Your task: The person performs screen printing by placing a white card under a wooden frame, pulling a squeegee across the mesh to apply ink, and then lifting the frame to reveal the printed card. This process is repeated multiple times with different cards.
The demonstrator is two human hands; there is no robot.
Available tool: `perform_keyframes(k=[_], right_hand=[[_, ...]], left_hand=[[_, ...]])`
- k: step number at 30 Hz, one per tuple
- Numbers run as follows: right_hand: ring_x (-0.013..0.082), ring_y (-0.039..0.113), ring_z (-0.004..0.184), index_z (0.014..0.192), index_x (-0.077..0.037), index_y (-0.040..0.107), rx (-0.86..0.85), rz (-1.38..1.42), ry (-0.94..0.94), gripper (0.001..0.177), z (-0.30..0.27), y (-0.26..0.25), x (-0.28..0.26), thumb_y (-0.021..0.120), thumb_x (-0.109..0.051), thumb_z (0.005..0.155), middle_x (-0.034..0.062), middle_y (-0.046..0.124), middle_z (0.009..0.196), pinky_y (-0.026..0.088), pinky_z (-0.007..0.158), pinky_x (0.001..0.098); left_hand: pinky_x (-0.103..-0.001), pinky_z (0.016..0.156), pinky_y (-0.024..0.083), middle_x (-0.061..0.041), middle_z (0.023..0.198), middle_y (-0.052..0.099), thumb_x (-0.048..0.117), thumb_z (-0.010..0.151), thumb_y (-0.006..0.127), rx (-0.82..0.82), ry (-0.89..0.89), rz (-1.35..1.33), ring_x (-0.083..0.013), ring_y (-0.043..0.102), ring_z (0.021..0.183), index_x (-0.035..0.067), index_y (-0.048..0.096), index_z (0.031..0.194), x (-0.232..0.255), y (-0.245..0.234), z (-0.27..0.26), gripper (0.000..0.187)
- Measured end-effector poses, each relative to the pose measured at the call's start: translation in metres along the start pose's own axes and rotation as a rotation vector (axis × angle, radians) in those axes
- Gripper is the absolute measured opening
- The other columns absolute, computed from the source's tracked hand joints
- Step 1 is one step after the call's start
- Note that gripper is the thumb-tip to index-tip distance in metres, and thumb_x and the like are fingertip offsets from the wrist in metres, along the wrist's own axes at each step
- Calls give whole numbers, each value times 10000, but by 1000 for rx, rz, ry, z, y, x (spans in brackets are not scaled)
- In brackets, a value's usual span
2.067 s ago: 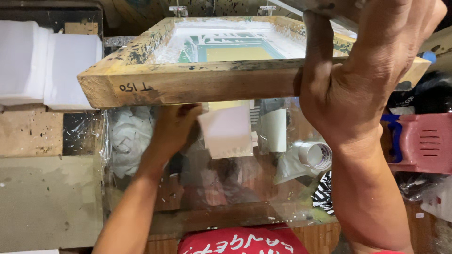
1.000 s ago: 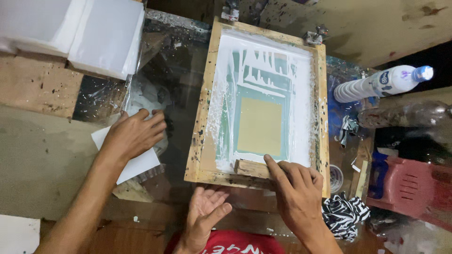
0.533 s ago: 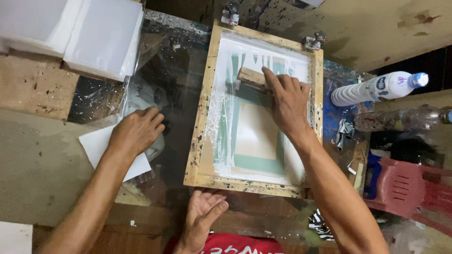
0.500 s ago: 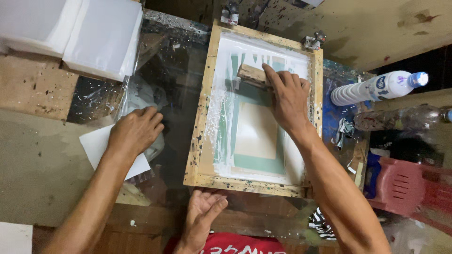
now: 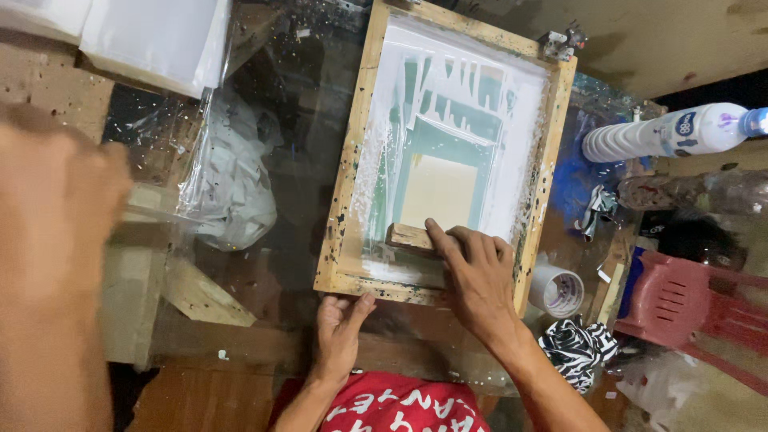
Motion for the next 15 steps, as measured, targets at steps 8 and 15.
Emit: perform_keyframes(k=[8, 15], right_hand=[[272, 561, 1130, 1558, -291, 518, 108, -151, 1, 627, -2, 24, -3, 508, -175, 942, 58, 570, 1290, 336, 1007, 438], [296, 546, 1128, 1586, -276, 499, 101, -172, 32, 624, 32, 30, 20, 597, -257, 969, 87, 564, 1313, 311, 1002, 458]], left_hand=[[-401, 911, 651, -165, 1073, 824, 135, 903, 765, 5, -27, -21, -202, 766, 1003, 25, 668, 1155, 0, 0, 2, 291], [-327, 980, 585, -168, 1151, 799, 112, 894, 768, 22, -18, -17, -208, 737, 1065, 14, 671, 1241, 18, 10, -6, 373]])
Point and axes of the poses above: each hand's wrist, its own z-axis towards the middle knuckle, its own y-axis out of the palm, x = y × z, the point moved 2 cm from there along z, towards the middle knuckle
